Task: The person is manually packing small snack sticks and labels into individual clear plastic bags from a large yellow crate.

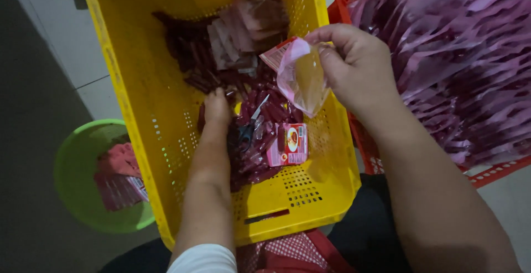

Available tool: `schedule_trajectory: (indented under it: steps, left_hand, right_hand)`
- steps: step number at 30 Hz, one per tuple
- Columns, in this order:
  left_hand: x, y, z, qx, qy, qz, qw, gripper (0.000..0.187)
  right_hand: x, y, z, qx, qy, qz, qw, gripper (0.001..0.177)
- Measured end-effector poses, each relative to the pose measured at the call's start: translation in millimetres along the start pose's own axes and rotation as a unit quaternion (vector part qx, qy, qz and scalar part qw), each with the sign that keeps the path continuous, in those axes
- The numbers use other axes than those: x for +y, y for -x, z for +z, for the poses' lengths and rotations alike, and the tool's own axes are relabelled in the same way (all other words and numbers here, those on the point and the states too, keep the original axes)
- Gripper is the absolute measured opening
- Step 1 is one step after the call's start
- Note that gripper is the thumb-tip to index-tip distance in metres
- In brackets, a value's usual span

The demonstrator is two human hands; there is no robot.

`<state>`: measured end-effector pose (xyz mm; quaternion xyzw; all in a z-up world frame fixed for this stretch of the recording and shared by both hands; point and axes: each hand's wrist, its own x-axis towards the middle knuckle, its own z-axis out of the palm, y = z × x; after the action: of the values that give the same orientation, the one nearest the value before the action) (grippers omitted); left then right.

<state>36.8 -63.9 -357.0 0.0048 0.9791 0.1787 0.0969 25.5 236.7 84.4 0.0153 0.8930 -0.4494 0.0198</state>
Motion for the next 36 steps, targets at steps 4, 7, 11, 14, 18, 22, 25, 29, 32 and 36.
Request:
schedule_trajectory:
  steps: [4, 7, 11, 14, 18, 22, 25, 29, 32, 36]
  left_hand:
    - [26.2, 14.2, -58.0, -0.081, 0.139, -0.199, 0.967, 0.055]
    - [7.2, 19.5, -56.4, -0.067, 0.248, -0.276, 0.926, 0.064]
    - [7.5, 30.1, -91.6, -0.042, 0.264, -0.294, 0.918, 0.051]
    - [16.5, 31.3, -98.1, -0.03, 0.267, -0.282, 0.921, 0.054]
    - [12.3, 15.9, -57.2, -0.036, 0.151, -0.199, 0.968, 0.047]
    - [6.5, 9.9, -21.5, 0.001, 0.033, -0.071, 0.997, 0.049]
    - [-5.1, 1.1, 1.3, -0.001, -0.025, -0.055, 0.998, 0.045]
    - [27.1, 12.9, -60.5, -0.113, 0.069, -0.152, 0.979, 0.056]
    - [21.6, 16.4, -60.6, -0.097, 0.152, -0.259, 0.949, 0.046]
    - [46.1, 26.7, -119.3, -0.044, 0.595, -0.271, 0.755, 0.041]
  right_hand:
    - [-4.3, 3.2, -1.5, 0.007, 0.027, -0.023, 0.999, 0.028]
    - [4.7, 0.5, 1.3, 0.01, 0.036, -0.048, 0.998, 0.031]
    - [3.8, 4.6, -4.0, 0.019, 0.048, -0.09, 0.995, 0.027]
    - [-5.8, 13.6, -9.2, 0.009, 0.06, -0.086, 0.994, 0.02]
    - [-9.2, 11.7, -10.2, 0.002, 0.043, -0.089, 0.995, 0.026]
    - [-9.4, 5.2, -7.1, 0.023, 0.001, -0.094, 0.995, 0.029]
    - [-16.5, 4.8, -5.7, 0.025, -0.022, -0.07, 0.997, 0.026]
    - [-11.2, 5.5, -4.2, 0.029, -0.008, -0.04, 0.999, 0.027]
    - [2.8, 2.3, 0.2, 0.032, 0.018, -0.062, 0.997, 0.033]
    - [-8.1, 1.3, 3.3, 0.028, -0.023, -0.055, 0.998, 0.032]
